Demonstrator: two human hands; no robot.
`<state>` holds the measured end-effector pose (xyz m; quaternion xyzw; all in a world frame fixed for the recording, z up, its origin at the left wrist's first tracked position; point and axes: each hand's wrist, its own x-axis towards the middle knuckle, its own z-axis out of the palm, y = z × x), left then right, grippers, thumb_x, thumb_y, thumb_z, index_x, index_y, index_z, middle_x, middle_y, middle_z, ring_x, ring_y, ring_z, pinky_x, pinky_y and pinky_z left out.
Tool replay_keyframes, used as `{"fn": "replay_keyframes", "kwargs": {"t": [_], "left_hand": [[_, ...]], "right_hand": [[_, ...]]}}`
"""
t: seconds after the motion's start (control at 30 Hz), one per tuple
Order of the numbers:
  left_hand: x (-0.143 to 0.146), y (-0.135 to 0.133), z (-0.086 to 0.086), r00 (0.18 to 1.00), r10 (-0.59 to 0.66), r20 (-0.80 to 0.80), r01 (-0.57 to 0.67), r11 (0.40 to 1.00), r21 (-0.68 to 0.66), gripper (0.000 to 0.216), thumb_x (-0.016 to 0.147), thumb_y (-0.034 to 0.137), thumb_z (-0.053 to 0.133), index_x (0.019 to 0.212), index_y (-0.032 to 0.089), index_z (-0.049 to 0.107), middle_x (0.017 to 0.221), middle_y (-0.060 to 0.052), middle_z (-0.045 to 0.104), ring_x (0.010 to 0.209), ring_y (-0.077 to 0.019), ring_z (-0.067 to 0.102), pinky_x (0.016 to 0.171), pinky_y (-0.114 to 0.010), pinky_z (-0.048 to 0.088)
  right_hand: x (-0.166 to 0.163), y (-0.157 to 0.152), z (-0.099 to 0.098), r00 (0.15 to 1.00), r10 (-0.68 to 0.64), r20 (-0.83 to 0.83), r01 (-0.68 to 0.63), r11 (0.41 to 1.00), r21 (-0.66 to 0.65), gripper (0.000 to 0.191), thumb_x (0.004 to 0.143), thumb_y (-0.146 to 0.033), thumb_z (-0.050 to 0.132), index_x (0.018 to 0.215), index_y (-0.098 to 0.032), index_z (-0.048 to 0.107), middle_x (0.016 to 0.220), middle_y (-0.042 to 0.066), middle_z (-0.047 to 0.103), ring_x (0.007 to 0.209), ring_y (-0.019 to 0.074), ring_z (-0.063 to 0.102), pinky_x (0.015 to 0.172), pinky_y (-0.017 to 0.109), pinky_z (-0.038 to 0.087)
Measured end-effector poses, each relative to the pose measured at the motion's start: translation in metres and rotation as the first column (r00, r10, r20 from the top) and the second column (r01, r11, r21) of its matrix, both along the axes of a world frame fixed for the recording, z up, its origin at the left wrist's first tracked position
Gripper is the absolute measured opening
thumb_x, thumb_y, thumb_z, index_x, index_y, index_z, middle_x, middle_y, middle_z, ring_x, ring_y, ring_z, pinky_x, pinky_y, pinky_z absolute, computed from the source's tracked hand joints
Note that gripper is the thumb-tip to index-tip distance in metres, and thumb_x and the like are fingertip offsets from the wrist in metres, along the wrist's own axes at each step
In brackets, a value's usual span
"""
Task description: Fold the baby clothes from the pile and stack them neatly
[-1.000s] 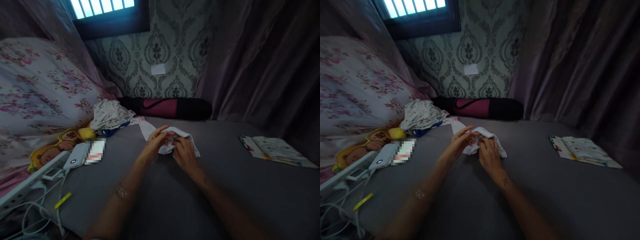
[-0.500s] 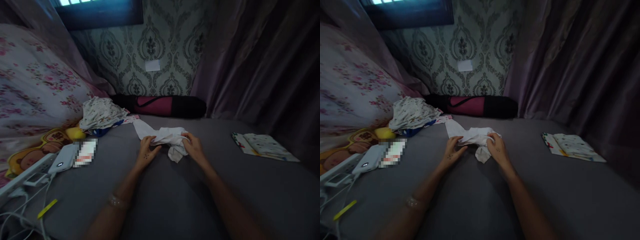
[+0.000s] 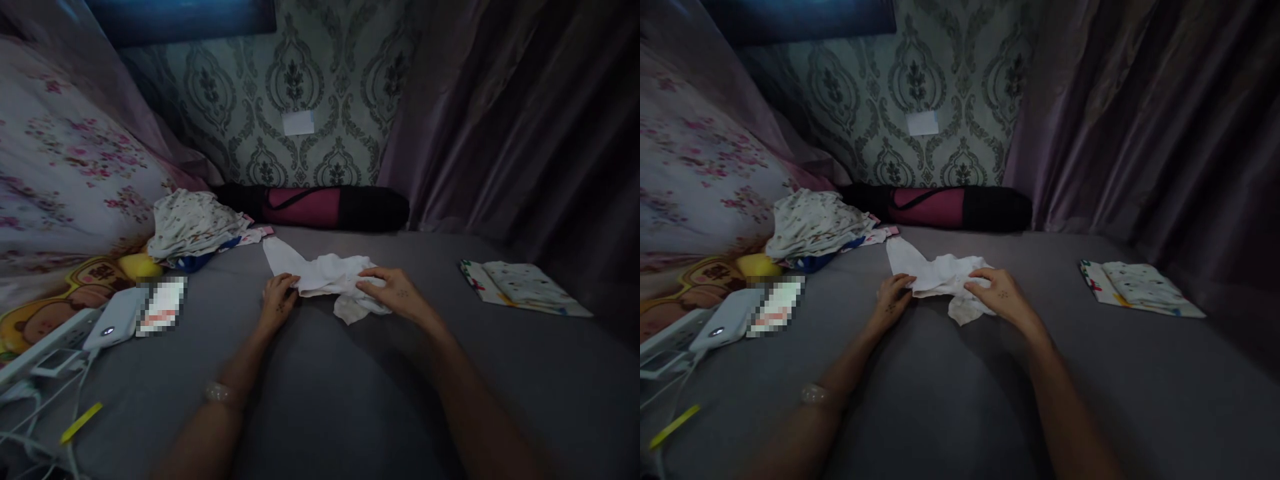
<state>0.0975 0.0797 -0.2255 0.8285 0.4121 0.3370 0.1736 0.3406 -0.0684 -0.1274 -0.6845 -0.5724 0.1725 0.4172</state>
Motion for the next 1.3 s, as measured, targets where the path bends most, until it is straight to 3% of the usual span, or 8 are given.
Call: {"fn": "replay_keyframes", "kwargs": {"t": [0.13,0.3,0.47,0.67,0.8,0.93,1.1,1.3], "left_hand": [[0.002,-0.004,0.002,0.998,-0.060,-0.030,0.059,0.998,-0.034,0.029,0.084,0.027,0.057,0.111,0.027,0.065,0.118,-0.007,0.063,0.112,-0.0260,0.052,0.099,-0.045,0.034],[0.008,-0.019,0.008,0.989,-0.148,-0.022,0.146,0.986,-0.080,0.037,0.080,0.027,0.063,0.118,0.027,0.060,0.111,-0.008,0.067,0.105,-0.0247,0.057,0.102,-0.046,0.027],[0.014,-0.032,0.021,0.983,-0.176,0.054,0.182,0.976,-0.122,0.016,0.079,0.030,0.063,0.094,0.025,0.067,0.086,-0.002,0.069,0.087,-0.0209,0.059,0.101,-0.042,0.028],[0.014,-0.052,0.047,0.938,-0.269,0.218,0.328,0.892,-0.312,0.025,0.080,0.043,0.061,0.081,0.021,0.072,0.075,-0.002,0.067,0.073,-0.0182,0.058,0.072,-0.027,0.040],[0.011,-0.059,0.055,0.904,-0.238,0.355,0.386,0.809,-0.443,0.030,0.078,0.046,0.063,0.080,0.018,0.073,0.071,-0.001,0.065,0.067,-0.0153,0.055,0.061,-0.023,0.038],[0.008,-0.059,0.058,0.863,-0.188,0.470,0.433,0.754,-0.494,0.029,0.075,0.045,0.067,0.077,0.017,0.073,0.069,-0.001,0.064,0.063,-0.0136,0.053,0.057,-0.022,0.038],[0.007,-0.057,0.060,0.854,-0.105,0.509,0.393,0.771,-0.501,0.026,0.073,0.043,0.071,0.082,0.019,0.074,0.076,-0.003,0.067,0.069,-0.0154,0.056,0.059,-0.022,0.041],[0.006,-0.047,0.050,0.868,-0.062,0.492,0.333,0.808,-0.486,0.028,0.066,0.042,0.076,0.081,0.019,0.073,0.065,0.000,0.060,0.061,-0.0128,0.050,0.053,-0.021,0.036]], "right_hand": [[0.009,-0.009,0.010,1.000,-0.010,0.011,0.011,0.998,-0.067,0.035,0.075,-0.045,0.062,0.093,-0.019,0.074,0.073,0.000,0.070,0.049,0.0114,0.053,0.048,0.023,0.041],[0.018,-0.017,0.020,0.998,-0.053,-0.016,0.053,0.998,-0.035,0.033,0.075,-0.045,0.061,0.087,-0.018,0.075,0.074,0.002,0.072,0.057,0.0149,0.060,0.047,0.022,0.042],[0.027,-0.026,0.032,0.991,-0.114,-0.062,0.114,0.993,-0.008,0.032,0.073,-0.046,0.065,0.082,-0.018,0.076,0.072,0.003,0.072,0.060,0.0187,0.064,0.046,0.024,0.044],[0.042,-0.031,0.033,0.983,-0.137,-0.123,0.138,0.990,-0.006,0.029,0.071,-0.044,0.069,0.084,-0.020,0.076,0.080,0.005,0.074,0.072,0.0218,0.068,0.058,0.028,0.052],[0.050,-0.027,0.022,0.987,-0.114,-0.115,0.117,0.993,0.019,0.026,0.068,-0.043,0.071,0.081,-0.021,0.076,0.082,0.005,0.075,0.078,0.0236,0.068,0.063,0.031,0.053],[0.054,-0.024,0.016,0.987,-0.060,-0.149,0.057,0.998,-0.019,0.029,0.069,-0.045,0.069,0.084,-0.021,0.076,0.084,0.006,0.075,0.077,0.0231,0.068,0.064,0.032,0.054],[0.052,-0.028,0.019,0.990,0.017,-0.140,-0.026,0.998,-0.062,0.031,0.074,-0.043,0.063,0.091,-0.020,0.075,0.088,0.005,0.074,0.079,0.0214,0.067,0.066,0.030,0.053],[0.045,-0.031,0.027,0.996,0.066,-0.057,-0.068,0.997,-0.042,0.023,0.074,-0.036,0.062,0.084,-0.018,0.071,0.081,0.003,0.072,0.075,0.0182,0.065,0.066,0.027,0.050]]}}
